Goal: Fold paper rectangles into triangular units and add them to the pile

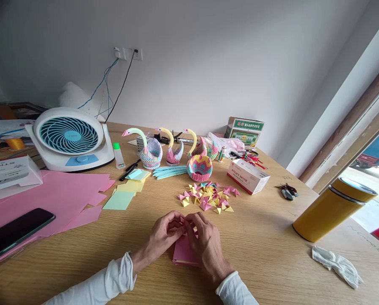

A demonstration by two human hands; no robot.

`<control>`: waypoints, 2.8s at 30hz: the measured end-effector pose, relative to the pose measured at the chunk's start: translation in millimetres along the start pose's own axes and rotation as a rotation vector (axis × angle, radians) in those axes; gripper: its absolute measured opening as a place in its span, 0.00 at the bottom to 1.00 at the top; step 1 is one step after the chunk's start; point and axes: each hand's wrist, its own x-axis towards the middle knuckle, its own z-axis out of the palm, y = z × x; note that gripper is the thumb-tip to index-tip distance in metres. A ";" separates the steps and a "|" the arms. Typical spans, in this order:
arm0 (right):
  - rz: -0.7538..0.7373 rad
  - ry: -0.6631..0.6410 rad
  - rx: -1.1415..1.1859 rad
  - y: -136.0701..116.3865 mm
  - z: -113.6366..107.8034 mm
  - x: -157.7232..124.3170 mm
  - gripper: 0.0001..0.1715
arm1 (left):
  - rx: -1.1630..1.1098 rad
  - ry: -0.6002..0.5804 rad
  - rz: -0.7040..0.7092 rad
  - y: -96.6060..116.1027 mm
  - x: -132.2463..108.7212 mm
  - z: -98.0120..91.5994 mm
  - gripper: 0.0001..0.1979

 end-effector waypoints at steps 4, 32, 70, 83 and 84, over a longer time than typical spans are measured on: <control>-0.026 0.007 -0.046 -3.0 -2.2 0.3 0.10 | 0.111 0.008 0.040 0.0 -0.1 0.4 0.09; -0.093 0.054 -0.165 -4.0 -10.9 0.1 0.06 | 0.080 -0.057 0.087 21.6 -9.1 7.2 0.14; -0.060 0.044 0.161 -0.2 -19.4 5.5 0.11 | -0.212 -0.159 -0.232 27.3 0.9 -9.8 0.21; 0.098 0.006 0.353 6.7 -10.7 3.4 0.15 | -0.205 -0.112 -0.140 29.5 0.3 -5.4 0.22; 0.103 0.002 0.365 6.2 -10.5 3.3 0.15 | -0.191 -0.109 -0.136 28.2 0.1 -5.3 0.22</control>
